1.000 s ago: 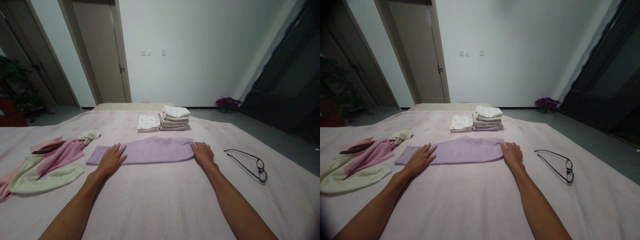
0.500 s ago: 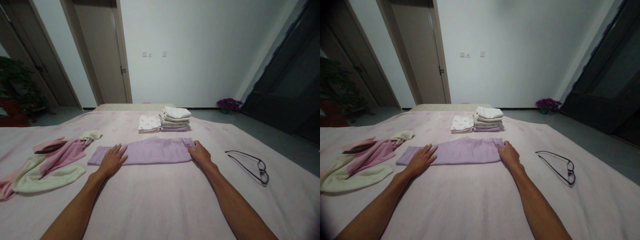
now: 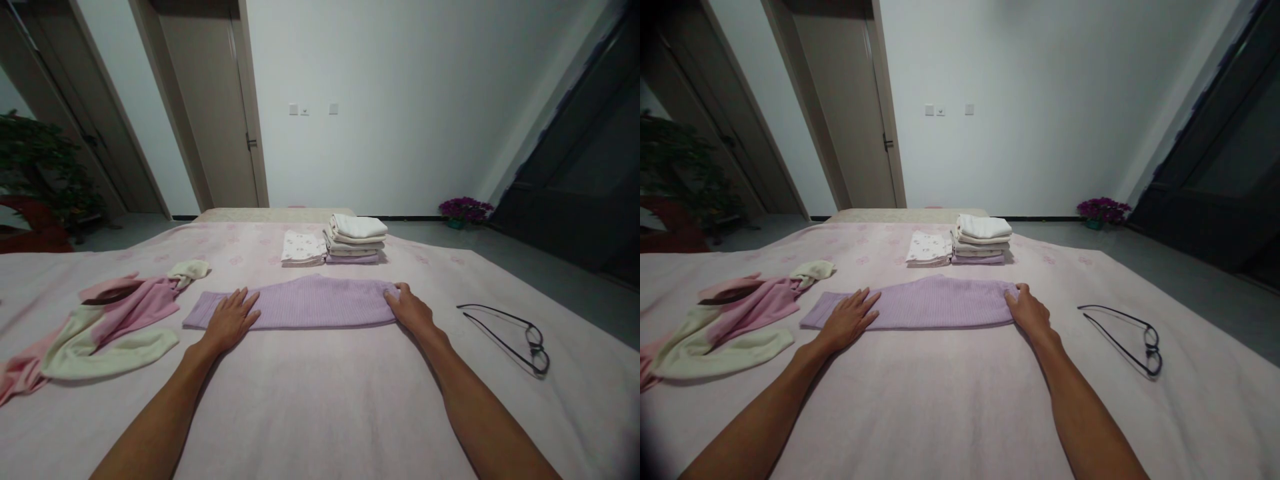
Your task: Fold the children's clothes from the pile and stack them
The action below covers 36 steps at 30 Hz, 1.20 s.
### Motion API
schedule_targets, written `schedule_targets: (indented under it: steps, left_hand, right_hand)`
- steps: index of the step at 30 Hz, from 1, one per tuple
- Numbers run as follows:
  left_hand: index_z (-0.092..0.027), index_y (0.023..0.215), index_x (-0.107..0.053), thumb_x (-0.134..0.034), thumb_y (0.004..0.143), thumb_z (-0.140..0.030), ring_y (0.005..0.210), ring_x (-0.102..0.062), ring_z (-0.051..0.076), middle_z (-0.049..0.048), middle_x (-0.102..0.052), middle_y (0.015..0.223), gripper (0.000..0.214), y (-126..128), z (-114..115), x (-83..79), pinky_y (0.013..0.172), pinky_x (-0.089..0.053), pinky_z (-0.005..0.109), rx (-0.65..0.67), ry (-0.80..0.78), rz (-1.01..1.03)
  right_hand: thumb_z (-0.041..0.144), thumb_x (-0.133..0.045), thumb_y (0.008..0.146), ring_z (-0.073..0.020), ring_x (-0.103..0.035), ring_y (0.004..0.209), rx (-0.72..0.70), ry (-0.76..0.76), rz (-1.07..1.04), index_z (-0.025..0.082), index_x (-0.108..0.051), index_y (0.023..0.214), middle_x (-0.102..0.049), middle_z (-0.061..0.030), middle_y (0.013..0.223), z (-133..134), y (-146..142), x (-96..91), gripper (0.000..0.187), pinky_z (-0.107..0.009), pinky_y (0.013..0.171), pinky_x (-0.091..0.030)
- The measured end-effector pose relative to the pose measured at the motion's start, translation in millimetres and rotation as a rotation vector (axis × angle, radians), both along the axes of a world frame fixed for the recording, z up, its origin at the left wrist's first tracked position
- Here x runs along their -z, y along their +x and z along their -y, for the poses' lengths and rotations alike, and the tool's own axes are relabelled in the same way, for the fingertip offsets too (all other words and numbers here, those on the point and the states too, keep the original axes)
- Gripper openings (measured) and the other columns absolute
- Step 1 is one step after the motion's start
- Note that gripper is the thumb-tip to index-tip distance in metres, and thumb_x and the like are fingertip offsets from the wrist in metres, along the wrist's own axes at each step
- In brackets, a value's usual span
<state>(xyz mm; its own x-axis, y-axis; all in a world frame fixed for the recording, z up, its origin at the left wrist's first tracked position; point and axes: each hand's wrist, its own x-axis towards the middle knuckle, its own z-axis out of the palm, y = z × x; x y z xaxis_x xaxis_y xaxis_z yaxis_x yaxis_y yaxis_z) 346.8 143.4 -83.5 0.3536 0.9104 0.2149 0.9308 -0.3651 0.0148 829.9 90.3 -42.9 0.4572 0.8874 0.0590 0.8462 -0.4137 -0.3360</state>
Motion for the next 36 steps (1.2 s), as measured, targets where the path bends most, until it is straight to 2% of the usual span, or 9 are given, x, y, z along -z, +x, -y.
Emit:
schedule_targets:
  steps: [3, 6, 10, 14, 20, 23, 28, 32, 36]
  left_hand:
    - [-0.027, 0.154, -0.042, -0.036, 0.102, -0.05, 0.151, -0.03, 0.032, 0.0122, -0.036, 0.162, 0.058, 1, 1, -0.8, 0.12, -0.024, 0.05, -0.002, -0.012, -0.008]
    - [-0.026, 0.155, -0.041, -0.037, 0.102, -0.049, 0.151, -0.03, 0.032, 0.0128, -0.035, 0.163, 0.058, 3, 1, -2.3, 0.12, -0.024, 0.051, -0.01, -0.02, -0.025]
    - [-0.028, 0.155, -0.041, -0.038, 0.102, -0.048, 0.15, -0.031, 0.032, 0.0119, -0.036, 0.163, 0.057, 5, 2, -3.5, 0.119, -0.025, 0.051, -0.025, -0.015, -0.047]
    - [-0.027, 0.154, -0.042, -0.039, 0.102, -0.048, 0.151, -0.031, 0.031, 0.0116, -0.036, 0.162, 0.056, 4, 3, -2.4, 0.12, -0.025, 0.051, -0.013, 0.0, -0.022]
    - [-0.022, 0.132, -0.065, -0.037, 0.102, -0.043, 0.138, -0.049, 0.028, 0.0111, -0.059, 0.144, 0.046, 11, -7, -14.4, 0.114, -0.036, 0.046, -0.004, 0.061, 0.169]
    - [-0.021, 0.118, -0.071, -0.042, 0.1, -0.038, 0.121, -0.061, 0.026, 0.0093, -0.07, 0.126, 0.038, 35, -20, -31.1, 0.109, -0.041, 0.041, 0.001, 0.097, 0.287]
    - [-0.02, 0.126, -0.067, -0.047, 0.097, -0.029, 0.115, -0.063, 0.026, 0.0084, -0.073, 0.121, 0.037, 98, -50, -54.0, 0.105, -0.042, 0.039, 0.031, -0.002, 0.361]
    - [-0.021, 0.133, -0.064, -0.053, 0.095, -0.034, 0.113, -0.065, 0.027, 0.0092, -0.075, 0.117, 0.042, 143, -75, -56.7, 0.1, -0.044, 0.037, 0.088, -0.093, 0.352]
    - [-0.021, 0.132, -0.066, -0.055, 0.094, -0.039, 0.113, -0.066, 0.029, 0.012, -0.075, 0.117, 0.044, 166, -95, -51.6, 0.096, -0.046, 0.037, 0.095, -0.195, 0.379]
  right_hand:
    - [0.061, -0.038, 0.096, -0.0358, -0.066, 0.108, -0.027, 0.012, 0.044, 0.017, -0.053, 0.136, -0.07, -0.0183, 0.12, 7, 0, -7.3, 0.061, -0.047, 0.089, -0.048]
    - [0.052, -0.038, 0.099, -0.0374, -0.06, 0.115, -0.076, 0.174, 0.253, 0.014, -0.057, 0.135, -0.065, -0.021, 0.128, 13, -11, -19.7, 0.055, -0.051, 0.095, -0.045]
    - [0.038, -0.037, 0.102, -0.0314, -0.051, 0.13, -0.341, 0.338, 0.38, 0.014, -0.055, 0.139, -0.058, -0.0171, 0.141, 10, -42, -25.8, 0.048, -0.047, 0.109, -0.037]
    - [0.038, -0.037, 0.102, -0.0293, -0.031, 0.148, -0.546, 0.232, 0.408, 0.01, -0.047, 0.148, -0.042, -0.0149, 0.158, -2, -65, -4.8, 0.055, -0.045, 0.122, -0.021]
    - [0.045, -0.034, 0.103, -0.0309, -0.027, 0.151, -0.487, 0.086, 0.356, 0.007, -0.041, 0.153, -0.037, -0.0149, 0.161, -8, -65, 25.8, 0.063, -0.046, 0.124, -0.015]
    - [0.042, -0.034, 0.103, -0.0298, -0.028, 0.15, -0.477, 0.115, 0.357, 0.009, -0.044, 0.151, -0.04, -0.0129, 0.16, -6, -64, 27.5, 0.059, -0.045, 0.124, -0.014]
    - [0.037, -0.038, 0.103, -0.0285, -0.03, 0.149, -0.474, 0.162, 0.358, 0.012, -0.05, 0.148, -0.044, -0.0124, 0.157, -3, -66, 25.1, 0.053, -0.045, 0.124, -0.014]
    - [0.034, -0.041, 0.102, -0.028, -0.033, 0.147, -0.475, 0.197, 0.347, 0.014, -0.054, 0.144, -0.048, -0.0117, 0.154, -1, -66, 24.1, 0.048, -0.044, 0.123, -0.017]
    - [0.032, -0.042, 0.101, -0.0276, -0.036, 0.146, -0.474, 0.225, 0.342, 0.015, -0.057, 0.141, -0.05, -0.0114, 0.152, -1, -66, 24.6, 0.046, -0.045, 0.123, -0.019]
